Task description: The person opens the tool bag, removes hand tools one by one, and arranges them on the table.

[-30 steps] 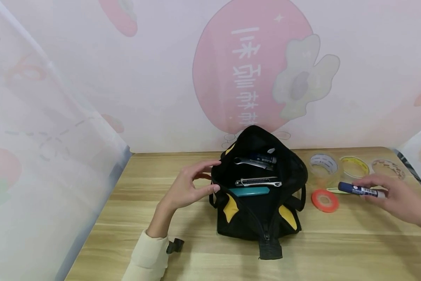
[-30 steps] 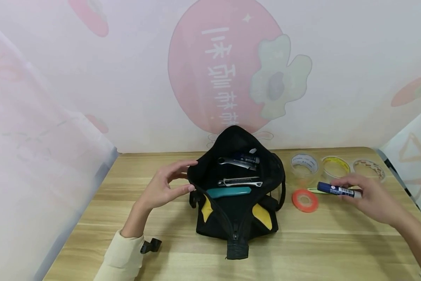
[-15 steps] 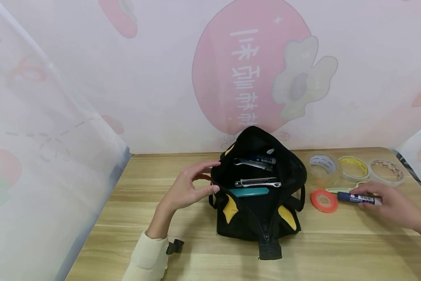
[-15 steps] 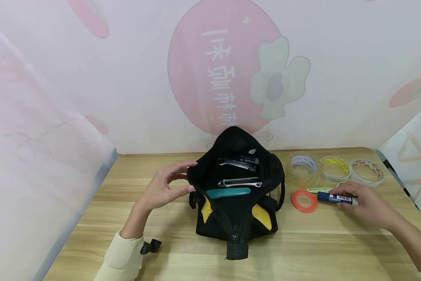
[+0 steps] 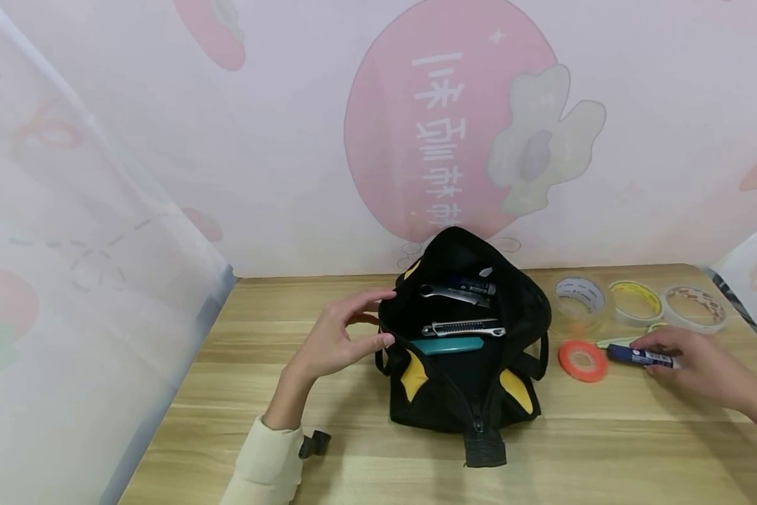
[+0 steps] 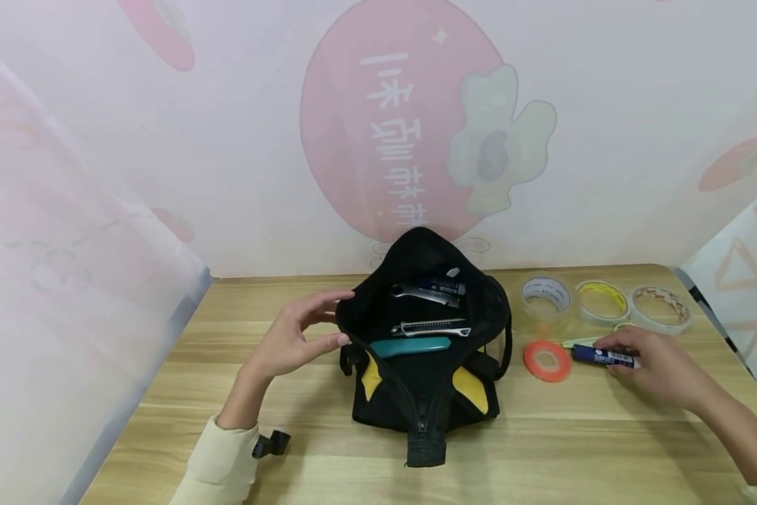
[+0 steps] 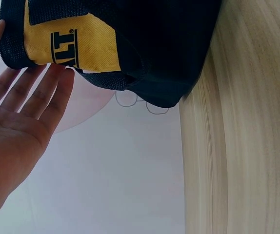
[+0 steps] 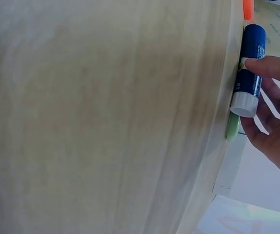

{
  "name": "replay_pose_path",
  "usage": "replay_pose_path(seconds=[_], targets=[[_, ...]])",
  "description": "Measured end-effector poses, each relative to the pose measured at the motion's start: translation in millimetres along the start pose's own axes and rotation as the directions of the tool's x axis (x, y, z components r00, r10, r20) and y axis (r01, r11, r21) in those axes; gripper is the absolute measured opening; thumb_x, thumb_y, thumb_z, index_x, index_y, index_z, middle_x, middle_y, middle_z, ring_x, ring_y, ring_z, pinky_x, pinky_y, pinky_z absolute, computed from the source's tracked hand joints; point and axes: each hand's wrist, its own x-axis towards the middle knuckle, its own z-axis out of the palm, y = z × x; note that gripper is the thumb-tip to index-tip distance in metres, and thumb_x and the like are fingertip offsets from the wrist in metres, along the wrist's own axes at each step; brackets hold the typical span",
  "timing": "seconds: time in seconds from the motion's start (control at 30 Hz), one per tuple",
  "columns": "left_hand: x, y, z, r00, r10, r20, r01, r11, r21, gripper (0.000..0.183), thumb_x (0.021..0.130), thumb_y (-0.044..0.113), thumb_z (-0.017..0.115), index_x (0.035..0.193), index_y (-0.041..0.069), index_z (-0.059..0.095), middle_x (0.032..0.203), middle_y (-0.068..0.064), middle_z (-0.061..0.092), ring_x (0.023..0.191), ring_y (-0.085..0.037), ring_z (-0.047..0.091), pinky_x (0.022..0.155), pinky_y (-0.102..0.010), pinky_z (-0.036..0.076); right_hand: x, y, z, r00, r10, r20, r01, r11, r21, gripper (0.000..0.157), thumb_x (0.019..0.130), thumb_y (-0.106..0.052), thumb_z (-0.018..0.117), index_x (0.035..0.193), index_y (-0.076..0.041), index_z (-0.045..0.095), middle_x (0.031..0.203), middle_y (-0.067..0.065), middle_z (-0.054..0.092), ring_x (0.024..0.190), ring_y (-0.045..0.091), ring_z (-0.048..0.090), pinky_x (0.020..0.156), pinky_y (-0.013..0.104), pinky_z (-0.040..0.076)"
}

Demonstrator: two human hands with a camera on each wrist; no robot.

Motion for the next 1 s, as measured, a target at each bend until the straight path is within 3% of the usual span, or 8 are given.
replay_pose_path(seconds=[0.23, 0.4, 0.6, 0.83, 1.0], targets=[[-0.2, -1.0, 1.4, 1.0, 0.006, 0.001, -0.006, 1.0, -0.005, 0.061, 0.092, 0.006, 0.084, 0.148, 0.009, 0.062, 0.147, -0.011, 0.068, 0.121, -0.029, 0.073, 0.098, -0.039, 0.066, 5, -7, -7.4, 1.0, -0.011, -0.011, 0.01, 1.0, -0.027, 0.043, 0.069, 0.001, 0.097, 0.107, -0.01, 0.08, 0.103, 0.005, 0.078, 0.093, -0.017, 0.056, 0.066, 0.023, 0.063], [-0.3, -0.4, 1.4, 1.0, 0.006, 0.001, -0.006, 1.0, -0.007, 0.061, 0.092, 0.006, 0.084, 0.148, 0.009, 0.062, 0.147, -0.011, 0.068, 0.12, -0.028, 0.073, 0.098, -0.039, 0.066, 16, -19, -16.0, 0.998, -0.042, -0.039, 0.04, 0.998, -0.039, 0.049, 0.069, 0.001, 0.097, 0.113, -0.009, 0.079, 0.105, 0.007, 0.078, 0.095, -0.017, 0.057, 0.065, 0.024, 0.063], [-0.5, -1.6, 1.7, 1.0, -0.001, 0.001, 0.001, 1.0, -0.004, 0.061, 0.092, 0.007, 0.084, 0.149, 0.01, 0.063, 0.148, -0.009, 0.067, 0.121, -0.026, 0.072, 0.098, -0.038, 0.066, 32, -40, -25.4, 0.99, -0.098, -0.104, 0.099, 0.995, 0.0, 0.053, 0.068, 0.005, 0.096, 0.115, -0.011, 0.078, 0.109, 0.007, 0.079, 0.1, -0.015, 0.059, 0.072, 0.01, 0.057], [1.1, -1.0, 3.7, 1.0, -0.006, 0.005, 0.006, 1.0, -0.005, 0.062, 0.092, 0.007, 0.084, 0.149, 0.01, 0.062, 0.148, -0.009, 0.067, 0.122, -0.027, 0.072, 0.099, -0.037, 0.066, 52, -73, -40.2, 0.988, -0.074, -0.135, 0.084, 0.994, 0.075, 0.049, 0.079, -0.001, 0.092, 0.124, -0.015, 0.076, 0.118, 0.009, 0.078, 0.107, -0.026, 0.05, 0.085, -0.004, 0.047], [0.4, 0.2, 3.4, 1.0, -0.005, 0.006, 0.005, 1.0, -0.002, 0.061, 0.093, 0.008, 0.083, 0.149, 0.009, 0.062, 0.148, -0.011, 0.067, 0.121, -0.028, 0.072, 0.098, -0.039, 0.066, 74, -99, -50.3, 0.978, -0.131, -0.161, 0.156, 0.976, 0.151, 0.055, 0.079, 0.002, 0.092, 0.128, -0.017, 0.075, 0.121, -0.008, 0.073, 0.109, -0.021, 0.056, 0.092, -0.002, 0.048]])
